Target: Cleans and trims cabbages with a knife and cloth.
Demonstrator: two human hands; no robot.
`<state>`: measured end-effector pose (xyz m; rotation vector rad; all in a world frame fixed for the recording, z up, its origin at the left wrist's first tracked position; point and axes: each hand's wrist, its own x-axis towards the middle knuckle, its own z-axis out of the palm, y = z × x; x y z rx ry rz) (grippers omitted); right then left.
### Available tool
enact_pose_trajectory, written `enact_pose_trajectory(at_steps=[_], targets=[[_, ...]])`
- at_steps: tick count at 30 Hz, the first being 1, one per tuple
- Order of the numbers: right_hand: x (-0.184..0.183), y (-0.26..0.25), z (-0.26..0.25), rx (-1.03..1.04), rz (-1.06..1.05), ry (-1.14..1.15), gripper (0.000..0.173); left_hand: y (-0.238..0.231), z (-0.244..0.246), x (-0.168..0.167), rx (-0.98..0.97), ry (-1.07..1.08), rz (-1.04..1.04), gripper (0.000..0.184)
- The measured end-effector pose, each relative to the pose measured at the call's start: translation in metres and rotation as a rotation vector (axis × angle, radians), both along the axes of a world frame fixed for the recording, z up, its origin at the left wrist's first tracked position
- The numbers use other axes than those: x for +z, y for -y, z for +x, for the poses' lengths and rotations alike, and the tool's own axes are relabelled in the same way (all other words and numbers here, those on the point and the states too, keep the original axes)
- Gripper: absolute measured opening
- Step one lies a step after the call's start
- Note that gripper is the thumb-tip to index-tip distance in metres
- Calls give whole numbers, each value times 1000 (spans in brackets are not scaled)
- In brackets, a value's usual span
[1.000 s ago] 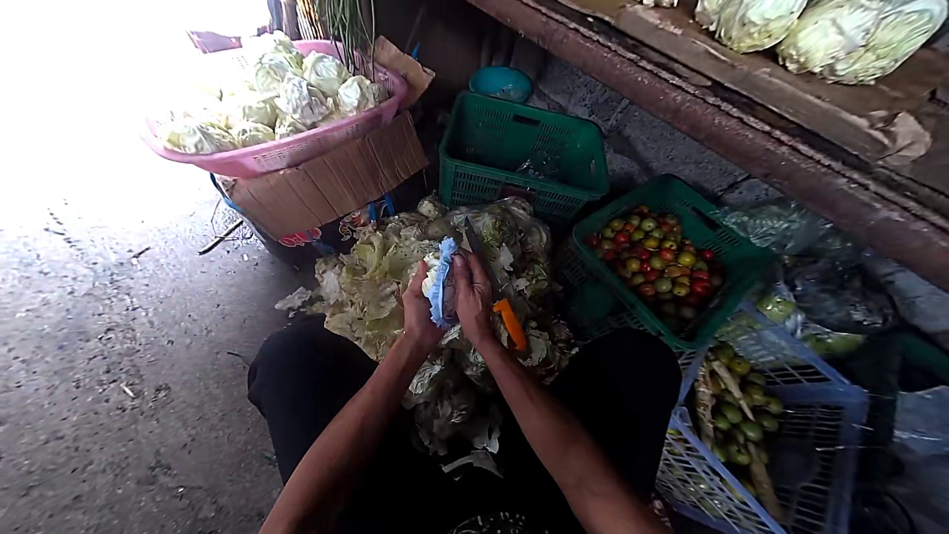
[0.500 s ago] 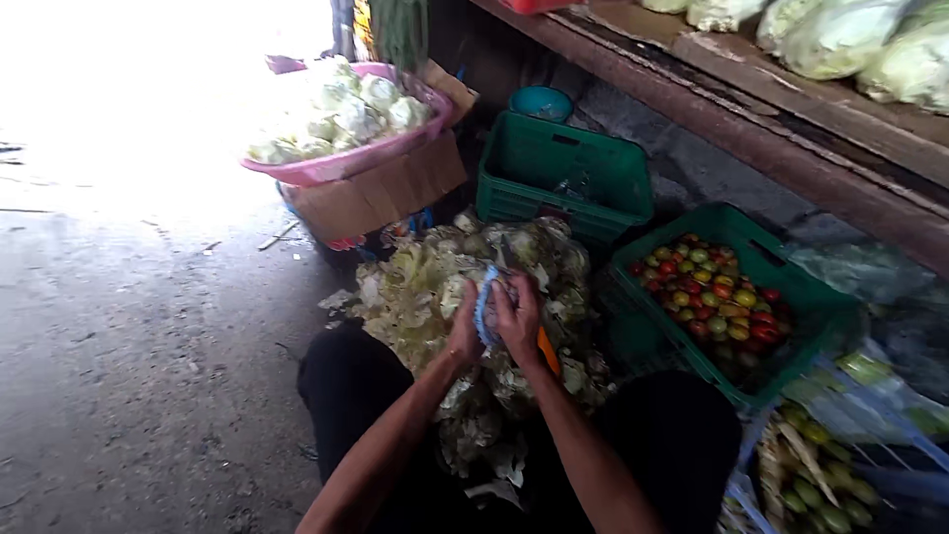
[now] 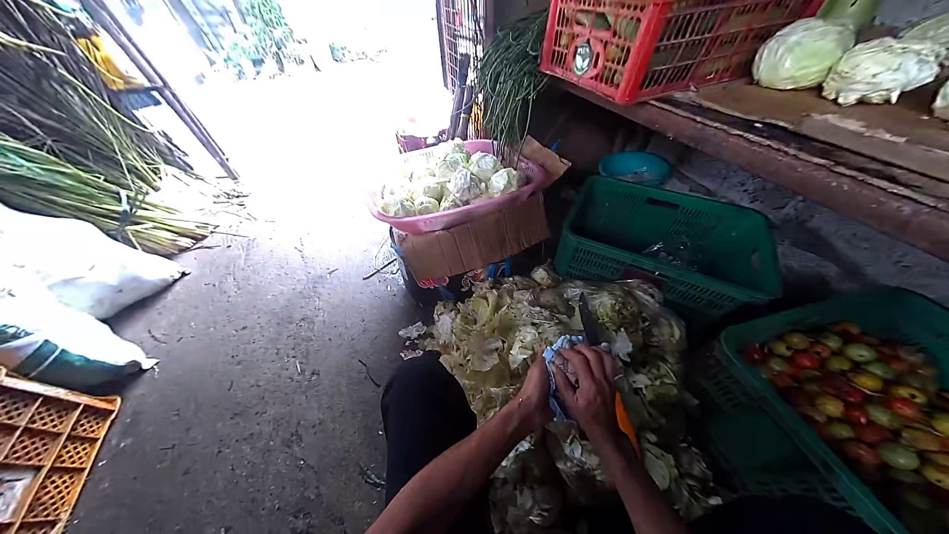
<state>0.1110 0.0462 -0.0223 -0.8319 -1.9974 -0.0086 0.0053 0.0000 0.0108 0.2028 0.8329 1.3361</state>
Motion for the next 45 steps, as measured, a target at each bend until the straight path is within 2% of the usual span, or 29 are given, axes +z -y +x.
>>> enact_pose_trajectory(at_steps=[4,8,10,11,15,19,22,25,28,31,34,37,42,45], targets=[[42,-8,2,35,-251,192,51,-1,5,-5,-2,-28,79,52],[61,-20,1,34,-659,354,57,5,14,-11,-39,-15,61,50],[60,-32,3,61,-814,445,51,10,21,-14,-49,-11,31,47],[57,-34,5,81,-818,425,48,9,22,-15,-48,-24,28,47],[30,-7,3,27,-456,10,42,1,16,-21,30,-101,102,50],[2,7,5,-52,-178,-70,56,-3,14,-16,87,-86,28,49],[9,2,17,-103,-184,-94,55,1,11,-12,-54,-61,97,48],[16,0,33,-110,-141,-159,50,4,11,-7,-213,-112,160,40],[11,2,40,-129,-85,-167,48,5,11,-19,-299,-110,186,44],[22,4,46,-83,-254,-199,49,2,11,-23,-284,-130,122,50],[41,0,59,89,-346,-261,49,-1,7,-12,-284,-237,144,47],[33,-6,60,244,-220,-82,49,8,11,-2,-280,-279,217,38],[18,2,48,150,29,-91,35,13,11,-3,-229,-201,196,39],[19,1,47,143,73,-49,38,15,10,-5,-250,-227,217,37]])
